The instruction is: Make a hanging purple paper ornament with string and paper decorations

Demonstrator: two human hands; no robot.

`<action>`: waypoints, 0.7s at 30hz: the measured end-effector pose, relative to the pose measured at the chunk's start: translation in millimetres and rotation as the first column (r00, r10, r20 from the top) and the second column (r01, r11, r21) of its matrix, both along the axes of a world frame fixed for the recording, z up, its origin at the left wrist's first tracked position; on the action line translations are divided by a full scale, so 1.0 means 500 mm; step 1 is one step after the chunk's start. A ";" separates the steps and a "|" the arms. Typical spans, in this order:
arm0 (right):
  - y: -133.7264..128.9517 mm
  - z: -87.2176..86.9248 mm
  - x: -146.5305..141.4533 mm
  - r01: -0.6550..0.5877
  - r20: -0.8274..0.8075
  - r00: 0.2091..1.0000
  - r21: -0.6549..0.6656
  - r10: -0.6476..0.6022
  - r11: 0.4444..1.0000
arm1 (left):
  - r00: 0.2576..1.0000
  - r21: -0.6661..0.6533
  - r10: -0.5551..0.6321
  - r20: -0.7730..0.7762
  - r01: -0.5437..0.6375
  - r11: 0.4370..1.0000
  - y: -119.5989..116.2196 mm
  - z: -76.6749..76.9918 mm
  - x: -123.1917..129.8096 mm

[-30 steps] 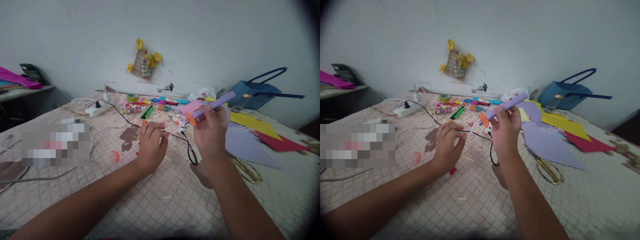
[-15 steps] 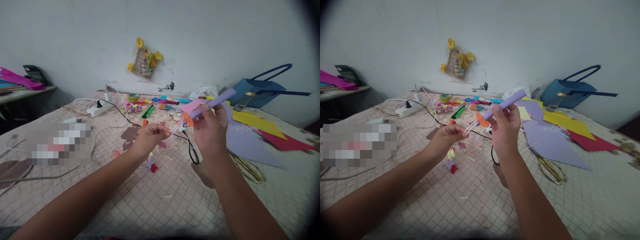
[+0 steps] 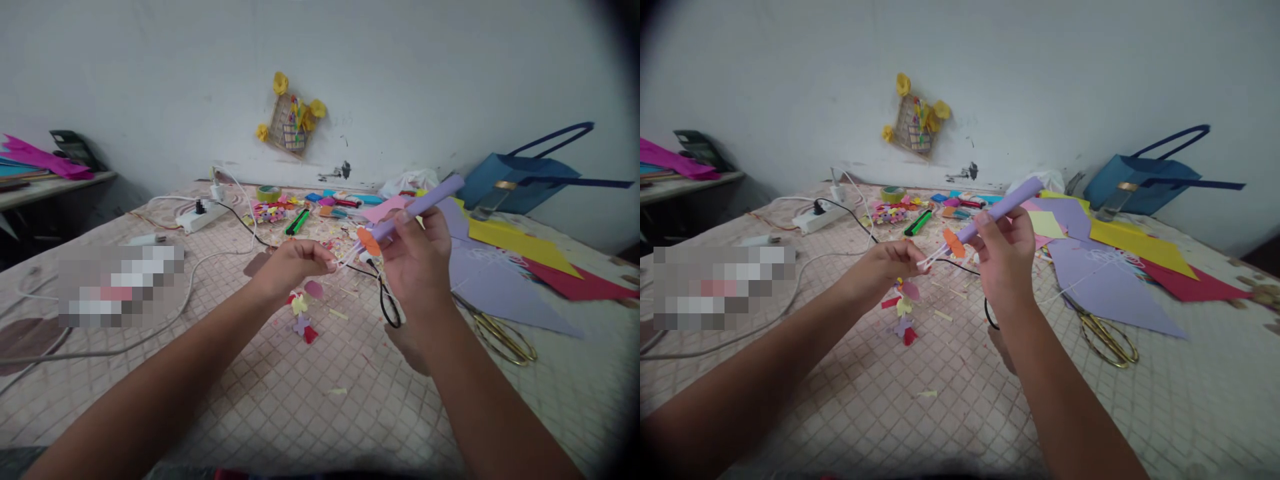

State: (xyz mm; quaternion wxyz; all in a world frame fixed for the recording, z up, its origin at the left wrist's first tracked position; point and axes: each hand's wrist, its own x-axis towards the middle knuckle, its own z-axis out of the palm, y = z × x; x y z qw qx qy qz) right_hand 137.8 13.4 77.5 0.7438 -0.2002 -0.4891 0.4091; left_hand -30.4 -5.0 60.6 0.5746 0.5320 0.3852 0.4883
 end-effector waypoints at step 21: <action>0.003 -0.005 -0.007 -0.065 -0.033 0.997 -0.032 0.064 0.997 | 0.999 0.015 -0.008 -0.046 0.009 1.000 0.004 -0.004 0.000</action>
